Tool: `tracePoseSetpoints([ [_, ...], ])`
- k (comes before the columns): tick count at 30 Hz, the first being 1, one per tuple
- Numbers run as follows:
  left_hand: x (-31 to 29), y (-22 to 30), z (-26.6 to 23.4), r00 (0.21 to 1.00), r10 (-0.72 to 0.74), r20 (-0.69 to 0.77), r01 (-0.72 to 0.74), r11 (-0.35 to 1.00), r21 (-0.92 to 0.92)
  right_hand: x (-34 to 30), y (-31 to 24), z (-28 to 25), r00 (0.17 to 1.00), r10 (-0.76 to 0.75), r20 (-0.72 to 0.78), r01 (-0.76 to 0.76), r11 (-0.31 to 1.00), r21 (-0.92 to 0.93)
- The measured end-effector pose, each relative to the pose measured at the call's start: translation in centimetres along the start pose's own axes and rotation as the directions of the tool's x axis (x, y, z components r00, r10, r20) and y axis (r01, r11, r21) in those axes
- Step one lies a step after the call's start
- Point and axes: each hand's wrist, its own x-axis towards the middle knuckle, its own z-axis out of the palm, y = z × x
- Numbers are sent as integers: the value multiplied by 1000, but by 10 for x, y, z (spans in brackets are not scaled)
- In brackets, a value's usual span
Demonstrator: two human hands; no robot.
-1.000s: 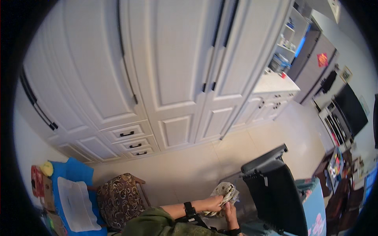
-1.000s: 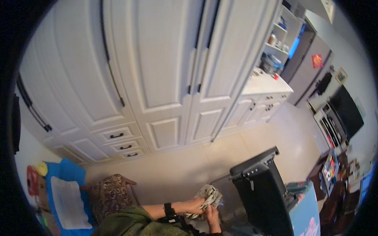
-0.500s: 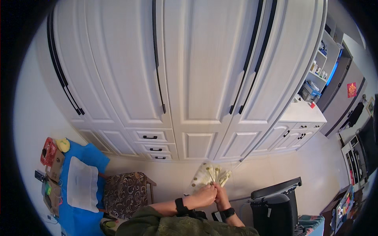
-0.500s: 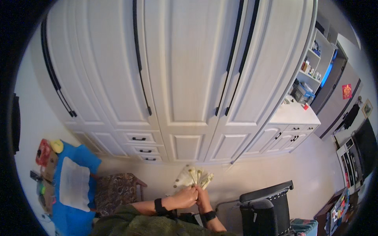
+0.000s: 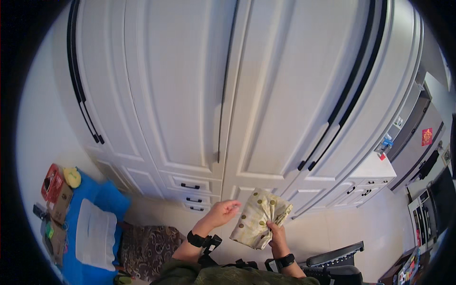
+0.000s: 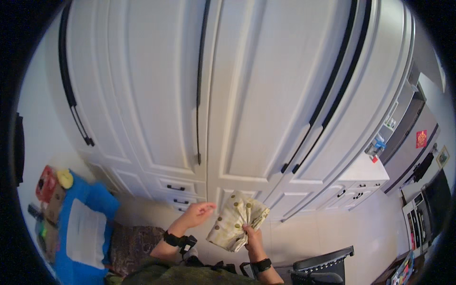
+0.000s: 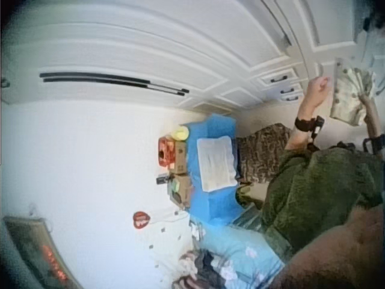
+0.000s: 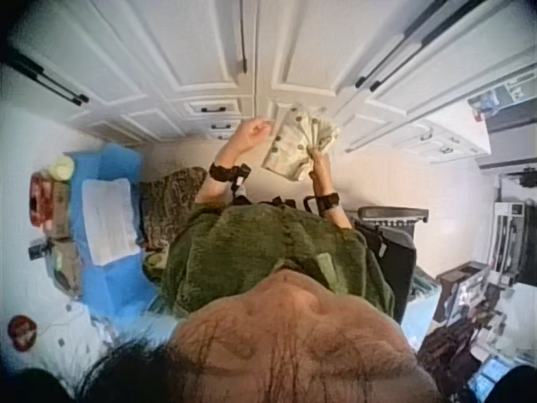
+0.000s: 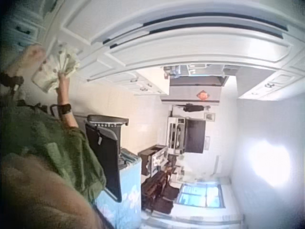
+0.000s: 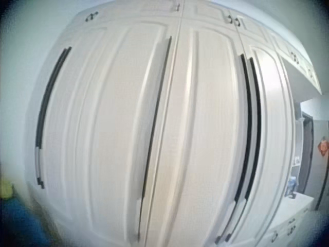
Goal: The person folds a garment by hand on a bed, places it into a cabinet drawer, and then moves other garments from the bed into different closet shelves before laying out a patterned top.
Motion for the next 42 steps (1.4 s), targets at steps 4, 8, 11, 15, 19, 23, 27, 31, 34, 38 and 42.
tracePoseSetpoints([
  [4, 49, -35, -55, 914, 257, -313, -281, 959, -34, 32, 5, 46, 1000, -27, 13, 28, 999, -34],
  [8, 110, -51, -86, 863, 190, -469, -228, 973, -25, 52, -3, 92, 1000, -7, 4, 8, 997, -83],
  [11, 143, -61, -98, 870, 150, -470, -109, 988, 113, 67, -7, 114, 1000, -3, 15, 5, 989, -150],
  [15, 168, -80, -103, 851, 239, -467, -167, 967, 190, 98, -4, 119, 989, -20, 146, 52, 974, -219],
  [19, 158, -43, -101, 879, 146, -453, -53, 976, 212, 117, -15, 117, 975, -4, 221, 62, 965, -255],
  [23, 124, -41, -95, 848, 189, -495, -48, 958, 282, 125, -17, 104, 958, -24, 284, 101, 961, -257],
  [27, 72, -25, -89, 865, 72, -497, 27, 981, 190, 119, -52, 83, 872, 271, 407, -141, 936, -322],
  [31, 22, -29, -90, 848, 76, -525, -36, 996, 87, 130, -65, 77, 736, 396, 548, -161, 890, -426],
  [34, -4, -10, -91, 842, -24, -538, -2, 999, -48, 144, -65, 84, 666, 435, 606, -155, 875, -458],
  [38, -32, -3, -95, 802, -175, -571, 173, 983, -59, 142, -75, 117, 623, 469, 626, -190, 867, -461],
  [42, -47, -15, -93, 771, -25, -636, 71, 996, 47, 133, -62, 163, 582, 481, 655, -247, 872, -422],
])
